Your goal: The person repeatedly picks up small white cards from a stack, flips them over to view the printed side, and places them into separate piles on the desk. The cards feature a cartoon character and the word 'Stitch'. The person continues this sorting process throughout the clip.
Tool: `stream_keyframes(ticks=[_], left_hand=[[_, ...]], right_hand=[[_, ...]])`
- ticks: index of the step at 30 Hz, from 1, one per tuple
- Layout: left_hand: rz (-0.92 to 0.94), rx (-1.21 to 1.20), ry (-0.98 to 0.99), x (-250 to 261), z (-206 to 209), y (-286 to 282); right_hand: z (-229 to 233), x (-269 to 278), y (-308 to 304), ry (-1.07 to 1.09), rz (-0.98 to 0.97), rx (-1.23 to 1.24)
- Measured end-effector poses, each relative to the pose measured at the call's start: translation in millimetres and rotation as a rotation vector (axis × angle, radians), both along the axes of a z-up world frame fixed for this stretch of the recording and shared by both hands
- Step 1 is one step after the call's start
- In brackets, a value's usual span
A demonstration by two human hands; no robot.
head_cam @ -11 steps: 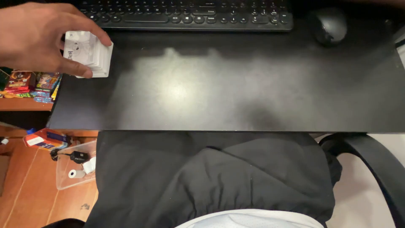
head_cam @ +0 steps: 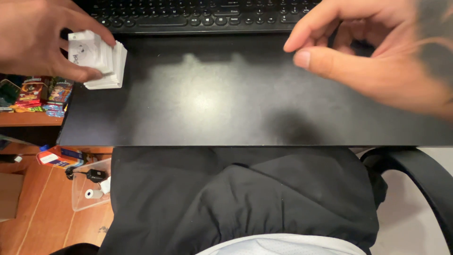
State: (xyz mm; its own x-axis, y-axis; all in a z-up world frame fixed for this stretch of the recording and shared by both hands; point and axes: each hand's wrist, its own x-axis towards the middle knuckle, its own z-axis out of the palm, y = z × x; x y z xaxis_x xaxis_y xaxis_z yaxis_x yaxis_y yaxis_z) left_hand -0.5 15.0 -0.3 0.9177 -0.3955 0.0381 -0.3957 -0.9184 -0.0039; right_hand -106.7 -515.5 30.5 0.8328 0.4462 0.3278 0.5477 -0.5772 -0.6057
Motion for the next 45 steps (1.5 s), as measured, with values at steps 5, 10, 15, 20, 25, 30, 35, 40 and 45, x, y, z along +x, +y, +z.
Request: stream_keyframes(ticks=[5, 10, 15, 20, 25, 30, 35, 40, 45], left_hand=[[-0.049, -0.204, 0.01, -4, 9, 6], [0.114, -0.56, 0.174, -46, 24, -53], [-0.025, -0.271, 0.026, -120, 45, -164], [0.117, -0.698, 0.099, -154, 28, -197], [0.327, -2.074, 0.888, -168, -7, -227], [0.598, -2.051, 0.846, -179, 12, -248], [0.787, -1.861, 0.733, -188, 3, -240], [0.832, -1.878, 0.574, -194, -12, -228], [0.927, -1.987, 0.537, -208, -18, -191]], right_hand=[[-3, -6, 29, -0.058, -0.017, 0.041], [-20, 5, 104, 0.638, -0.047, 0.439], [-13, -17, 155, 0.809, -0.199, 0.348], [-33, -35, 129, 0.786, -0.217, 0.492], [-49, -44, 113, 0.871, 0.01, 0.762], [-24, -47, 114, 0.689, -0.203, 0.347], [-34, -37, 103, 0.54, -0.35, 0.185], [-56, -33, 112, 0.594, -0.2, 0.357], [-54, -23, 118, 0.597, -0.349, 0.359]])
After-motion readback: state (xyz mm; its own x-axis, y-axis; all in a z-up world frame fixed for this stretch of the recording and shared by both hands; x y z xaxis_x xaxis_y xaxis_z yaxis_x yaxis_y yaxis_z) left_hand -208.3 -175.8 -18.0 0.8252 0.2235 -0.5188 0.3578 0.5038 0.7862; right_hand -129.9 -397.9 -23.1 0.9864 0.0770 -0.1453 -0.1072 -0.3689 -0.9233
